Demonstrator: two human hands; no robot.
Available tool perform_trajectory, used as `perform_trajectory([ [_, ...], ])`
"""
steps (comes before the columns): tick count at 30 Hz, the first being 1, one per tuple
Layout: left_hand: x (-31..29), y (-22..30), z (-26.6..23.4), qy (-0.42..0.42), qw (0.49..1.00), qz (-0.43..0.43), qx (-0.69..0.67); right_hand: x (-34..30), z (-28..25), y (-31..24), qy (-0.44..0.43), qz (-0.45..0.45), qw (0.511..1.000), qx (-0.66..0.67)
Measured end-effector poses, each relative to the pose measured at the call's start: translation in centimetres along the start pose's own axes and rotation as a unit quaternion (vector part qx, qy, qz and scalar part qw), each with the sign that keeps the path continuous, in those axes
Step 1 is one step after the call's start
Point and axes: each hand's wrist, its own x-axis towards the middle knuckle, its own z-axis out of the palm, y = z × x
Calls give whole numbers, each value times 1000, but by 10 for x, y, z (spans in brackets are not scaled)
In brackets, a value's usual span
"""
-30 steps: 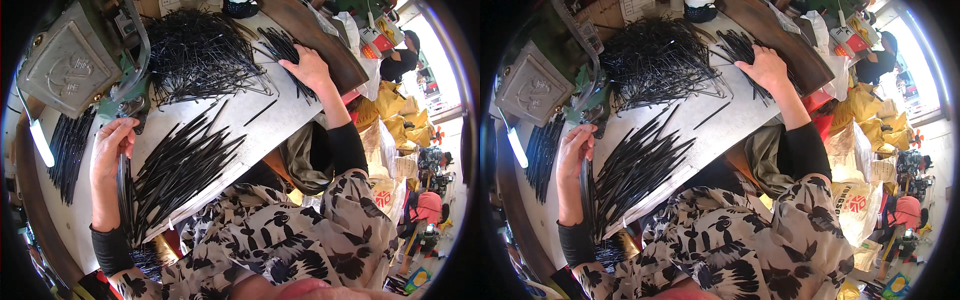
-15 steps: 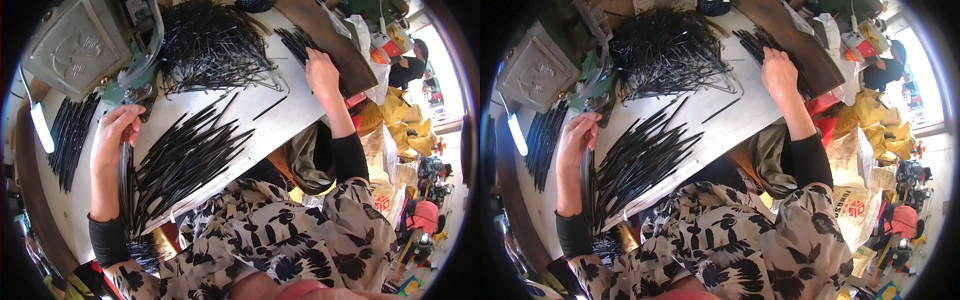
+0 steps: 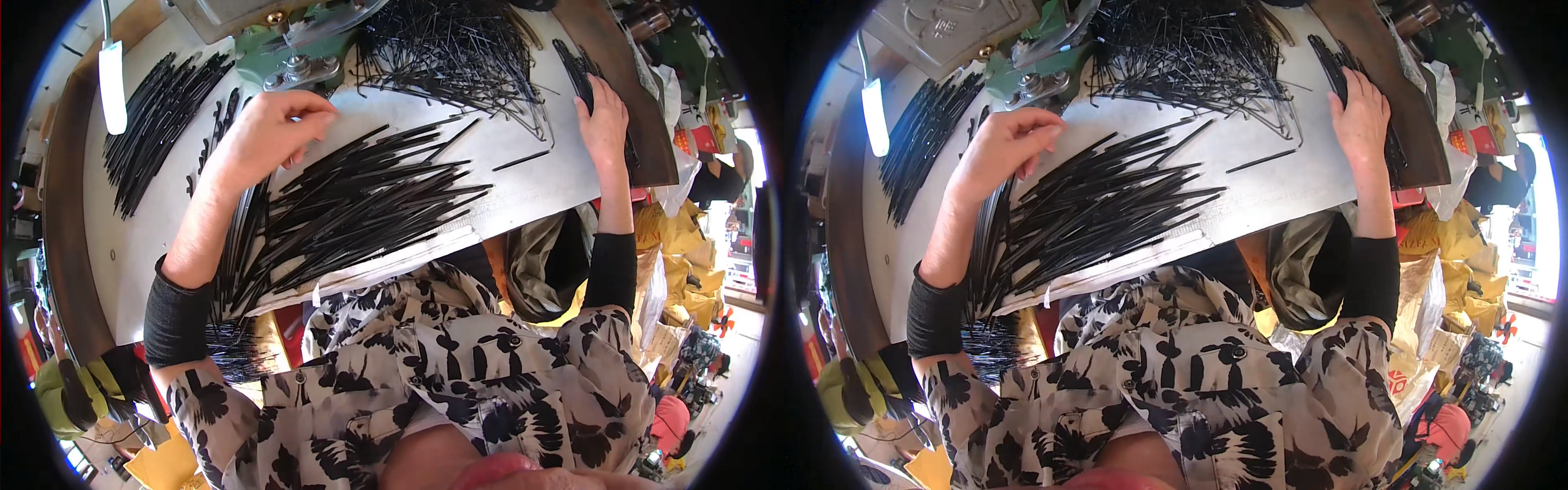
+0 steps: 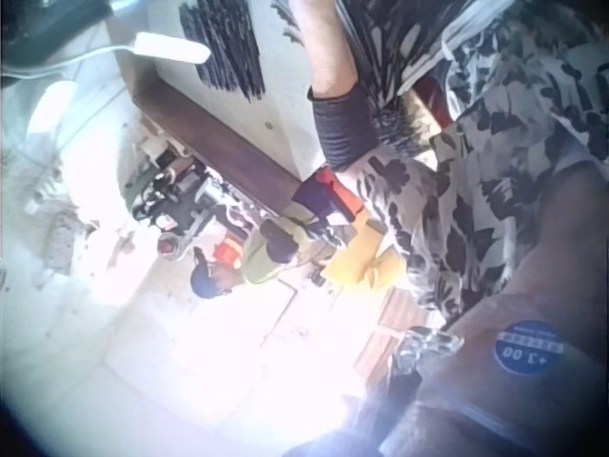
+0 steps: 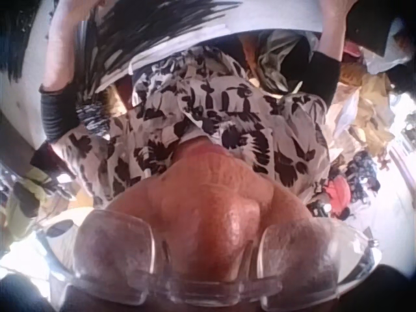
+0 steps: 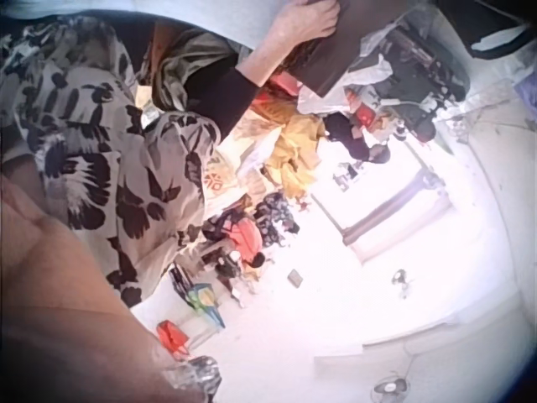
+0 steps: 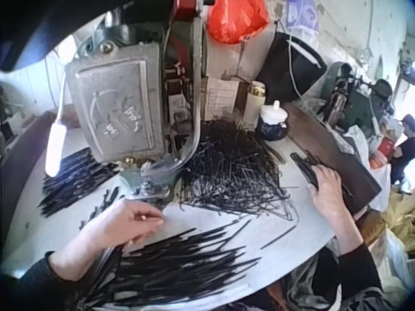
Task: The person aligns umbrella ribs and metal pins by hand, fastens them together using a riveting machine, and stacks the assembled ribs on the table.
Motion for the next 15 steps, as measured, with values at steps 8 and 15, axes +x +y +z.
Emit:
perform_trajectory([
  [8,2,9,33,26,939,173,297,-8,-60,-47,-251,37,910,328],
  [15,21,20,64,43,880,288,376,-9,-91,-68,-266,-8,916,301],
])
